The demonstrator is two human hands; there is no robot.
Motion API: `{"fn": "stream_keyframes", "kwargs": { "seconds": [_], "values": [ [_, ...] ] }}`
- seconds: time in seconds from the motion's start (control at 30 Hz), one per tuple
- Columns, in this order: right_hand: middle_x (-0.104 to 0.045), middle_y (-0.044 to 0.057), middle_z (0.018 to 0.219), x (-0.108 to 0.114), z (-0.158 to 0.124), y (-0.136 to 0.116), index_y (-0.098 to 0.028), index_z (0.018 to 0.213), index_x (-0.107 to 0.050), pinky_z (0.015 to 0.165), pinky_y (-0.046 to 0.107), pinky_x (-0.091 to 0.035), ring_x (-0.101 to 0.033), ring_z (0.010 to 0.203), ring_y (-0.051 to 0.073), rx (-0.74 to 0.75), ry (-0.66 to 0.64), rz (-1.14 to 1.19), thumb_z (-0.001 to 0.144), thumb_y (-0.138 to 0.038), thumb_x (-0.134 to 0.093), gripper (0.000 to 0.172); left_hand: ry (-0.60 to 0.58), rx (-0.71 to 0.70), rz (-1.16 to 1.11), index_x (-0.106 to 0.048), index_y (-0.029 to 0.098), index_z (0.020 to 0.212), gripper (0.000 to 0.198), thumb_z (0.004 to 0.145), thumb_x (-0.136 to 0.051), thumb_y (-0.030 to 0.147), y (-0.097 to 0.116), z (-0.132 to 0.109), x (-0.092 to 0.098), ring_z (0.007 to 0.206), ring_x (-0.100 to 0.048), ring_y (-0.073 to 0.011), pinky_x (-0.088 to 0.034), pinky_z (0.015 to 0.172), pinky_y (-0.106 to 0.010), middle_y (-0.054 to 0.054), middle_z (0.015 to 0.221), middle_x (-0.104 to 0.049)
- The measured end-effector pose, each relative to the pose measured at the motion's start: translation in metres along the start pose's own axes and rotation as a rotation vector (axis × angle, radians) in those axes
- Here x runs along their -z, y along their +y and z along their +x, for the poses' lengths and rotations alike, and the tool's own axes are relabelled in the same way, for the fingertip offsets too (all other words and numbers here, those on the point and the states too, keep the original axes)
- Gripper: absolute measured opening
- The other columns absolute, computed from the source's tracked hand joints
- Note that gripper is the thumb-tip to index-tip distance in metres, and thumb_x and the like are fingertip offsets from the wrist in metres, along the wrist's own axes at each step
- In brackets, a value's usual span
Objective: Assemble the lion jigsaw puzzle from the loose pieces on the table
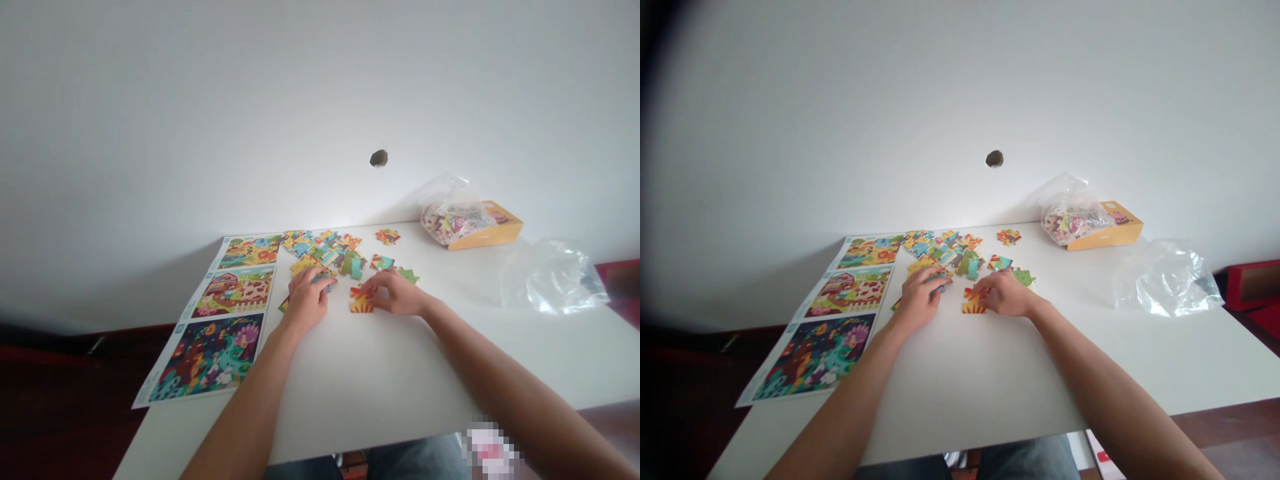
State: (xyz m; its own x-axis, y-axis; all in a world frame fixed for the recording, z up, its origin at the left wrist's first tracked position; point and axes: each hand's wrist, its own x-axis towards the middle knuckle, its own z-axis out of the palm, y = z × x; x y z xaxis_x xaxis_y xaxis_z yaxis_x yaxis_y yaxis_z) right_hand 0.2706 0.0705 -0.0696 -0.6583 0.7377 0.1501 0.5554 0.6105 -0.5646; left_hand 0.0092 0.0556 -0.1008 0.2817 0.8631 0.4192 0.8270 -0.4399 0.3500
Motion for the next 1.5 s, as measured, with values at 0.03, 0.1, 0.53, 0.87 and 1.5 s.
{"fn": "stream_keyframes", "kwargs": {
  "seconds": [0.03, 0.1, 0.53, 0.87, 1.5],
  "values": [
    [-0.071, 0.003, 0.089, -0.001, 0.0, 0.002, -0.023, 0.103, -0.071, 0.086, 0.033, -0.044, -0.064, 0.081, 0.018, 0.001, 0.051, 0.0, 0.084, -0.024, -0.063, 0.021, 0.011, -0.039, -0.027, -0.072, 0.027, 0.106, 0.034, 0.083, -0.053, 0.011, 0.002, 0.0, 0.002, 0.125, -0.048, -0.0249, -0.038, 0.109, -0.046, -0.004, 0.127, -0.06],
    [-0.069, 0.004, 0.087, -0.003, 0.001, 0.007, -0.021, 0.103, -0.069, 0.082, 0.032, -0.045, -0.063, 0.08, 0.018, -0.015, 0.139, -0.045, 0.084, -0.023, -0.062, 0.021, 0.012, -0.137, -0.098, -0.071, 0.027, 0.108, 0.03, 0.085, -0.056, 0.016, 0.008, 0.0, 0.008, 0.129, -0.045, -0.0248, -0.035, 0.112, -0.046, -0.004, 0.128, -0.061],
    [-0.064, 0.006, 0.09, -0.023, 0.006, -0.002, -0.02, 0.101, -0.071, 0.076, 0.027, -0.047, -0.062, 0.081, 0.016, 0.028, 0.126, -0.096, 0.085, -0.016, -0.057, 0.021, -0.239, -0.211, -0.264, -0.07, 0.024, 0.106, 0.025, 0.082, -0.071, 0.028, 0.03, -0.004, 0.002, 0.11, -0.057, -0.0217, -0.044, 0.099, -0.039, -0.006, 0.114, -0.064],
    [-0.065, 0.006, 0.095, -0.02, 0.01, 0.044, -0.022, 0.095, -0.071, 0.08, 0.031, -0.048, -0.062, 0.088, 0.019, -0.201, 0.351, -0.16, 0.087, -0.013, -0.051, 0.023, -0.212, -0.191, -0.295, -0.071, 0.026, 0.107, 0.024, 0.083, -0.068, 0.027, 0.03, -0.005, 0.001, 0.11, -0.058, -0.0211, -0.044, 0.1, -0.04, -0.007, 0.113, -0.064],
    [-0.062, 0.01, 0.11, -0.027, 0.01, -0.025, -0.023, 0.121, -0.06, 0.091, 0.041, -0.043, -0.054, 0.102, 0.026, 0.132, 0.031, -0.086, 0.076, -0.043, -0.075, 0.052, -0.049, -0.034, -0.117, -0.068, 0.025, 0.107, 0.042, 0.084, -0.044, 0.0, 0.018, -0.003, -0.004, 0.105, -0.059, -0.0207, -0.042, 0.098, -0.04, -0.004, 0.107, -0.069]
  ]
}}
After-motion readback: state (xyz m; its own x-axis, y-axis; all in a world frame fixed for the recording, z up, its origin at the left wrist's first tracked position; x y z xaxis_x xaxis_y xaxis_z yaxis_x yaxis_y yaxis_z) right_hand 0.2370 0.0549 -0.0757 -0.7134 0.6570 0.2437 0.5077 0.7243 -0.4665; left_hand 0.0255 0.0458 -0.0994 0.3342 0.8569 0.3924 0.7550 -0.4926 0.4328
